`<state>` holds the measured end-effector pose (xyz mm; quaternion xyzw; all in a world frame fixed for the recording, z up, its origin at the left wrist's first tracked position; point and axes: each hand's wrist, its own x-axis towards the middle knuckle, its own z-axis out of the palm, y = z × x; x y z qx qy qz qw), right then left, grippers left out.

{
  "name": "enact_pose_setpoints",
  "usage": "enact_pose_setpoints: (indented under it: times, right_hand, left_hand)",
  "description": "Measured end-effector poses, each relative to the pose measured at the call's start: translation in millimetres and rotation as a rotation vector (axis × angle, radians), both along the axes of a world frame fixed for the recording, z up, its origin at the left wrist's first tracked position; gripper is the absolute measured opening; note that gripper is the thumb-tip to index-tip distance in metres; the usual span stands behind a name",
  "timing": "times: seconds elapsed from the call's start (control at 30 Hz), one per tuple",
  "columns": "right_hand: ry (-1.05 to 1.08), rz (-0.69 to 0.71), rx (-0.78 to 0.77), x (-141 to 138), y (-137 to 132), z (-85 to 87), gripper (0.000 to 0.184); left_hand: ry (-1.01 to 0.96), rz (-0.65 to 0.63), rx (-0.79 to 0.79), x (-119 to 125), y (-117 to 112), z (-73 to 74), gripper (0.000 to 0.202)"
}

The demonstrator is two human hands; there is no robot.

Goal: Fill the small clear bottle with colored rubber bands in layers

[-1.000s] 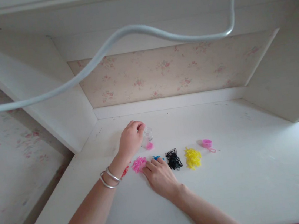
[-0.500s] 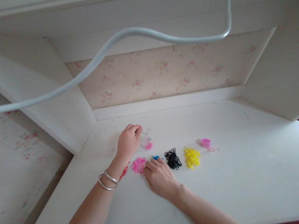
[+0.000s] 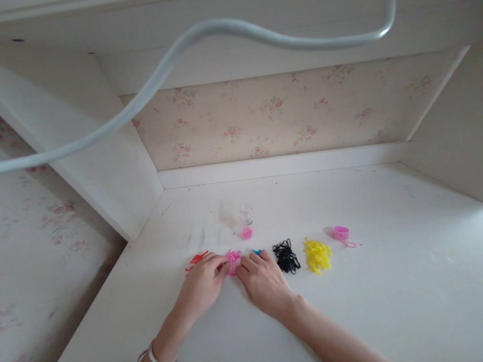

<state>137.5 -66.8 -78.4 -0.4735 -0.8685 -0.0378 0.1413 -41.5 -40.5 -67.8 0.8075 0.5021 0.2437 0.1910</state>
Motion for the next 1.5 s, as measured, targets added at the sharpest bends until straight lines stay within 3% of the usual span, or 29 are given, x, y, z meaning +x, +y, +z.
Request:
enact_pose_setpoints:
  times: [0.13,0.5,1.5]
  right_hand:
    - [0.035,-0.043,-0.003,4,2,1.2,0.011]
    - [0.262,-0.190,0.001,17,10,-2.7,0.022]
    - [0.460,-0.244,0.031,24,13,-4.9,0.025]
  left_hand:
    - [0.033,-0.040,-0.026,0,-5,-12.8,0.020]
    - [0.128,0.002,0.030,7,-11,-16.5,0.019]
    - [0.236,0.019,0.062,7,-11,-21.7,0.025]
